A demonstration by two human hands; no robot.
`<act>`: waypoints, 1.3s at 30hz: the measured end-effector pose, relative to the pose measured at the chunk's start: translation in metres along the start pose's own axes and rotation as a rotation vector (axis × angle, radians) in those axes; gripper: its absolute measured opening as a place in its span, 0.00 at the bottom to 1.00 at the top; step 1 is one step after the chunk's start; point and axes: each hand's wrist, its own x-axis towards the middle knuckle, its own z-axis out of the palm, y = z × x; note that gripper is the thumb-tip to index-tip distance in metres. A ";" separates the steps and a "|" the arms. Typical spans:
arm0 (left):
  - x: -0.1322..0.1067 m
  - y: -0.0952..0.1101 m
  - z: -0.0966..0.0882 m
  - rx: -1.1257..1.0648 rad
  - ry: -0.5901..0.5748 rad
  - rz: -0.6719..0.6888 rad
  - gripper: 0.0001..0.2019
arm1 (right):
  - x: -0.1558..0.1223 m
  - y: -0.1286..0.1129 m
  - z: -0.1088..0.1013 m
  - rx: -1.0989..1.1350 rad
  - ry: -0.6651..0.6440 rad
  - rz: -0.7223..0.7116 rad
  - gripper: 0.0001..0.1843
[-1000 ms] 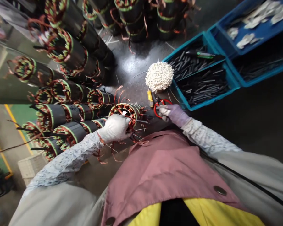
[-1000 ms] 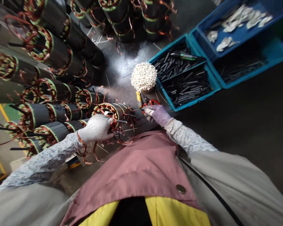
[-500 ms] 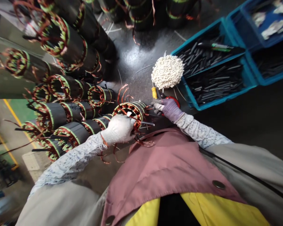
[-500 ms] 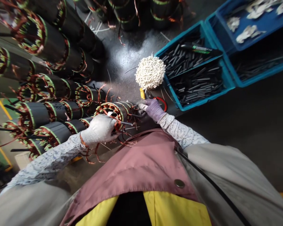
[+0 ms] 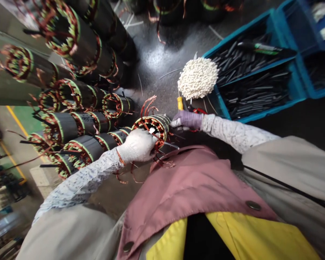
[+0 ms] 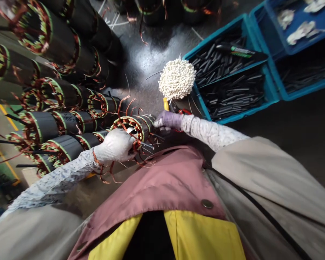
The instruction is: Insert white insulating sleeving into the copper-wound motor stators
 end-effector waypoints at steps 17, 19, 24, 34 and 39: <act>-0.001 0.002 -0.010 0.120 -0.077 -0.104 0.23 | -0.035 0.005 0.017 -0.151 0.437 0.034 0.14; -0.001 0.004 -0.008 0.116 -0.047 -0.130 0.24 | -0.070 0.032 0.000 -0.273 0.587 0.057 0.18; 0.000 0.013 -0.011 0.085 0.020 -0.238 0.24 | -0.131 0.096 -0.063 -0.760 0.642 0.455 0.18; 0.000 0.015 -0.006 0.068 0.095 -0.214 0.25 | -0.105 0.096 -0.085 -0.861 0.468 0.511 0.12; -0.001 0.015 -0.005 0.055 0.096 -0.202 0.24 | -0.124 0.094 -0.099 -0.748 0.681 0.629 0.13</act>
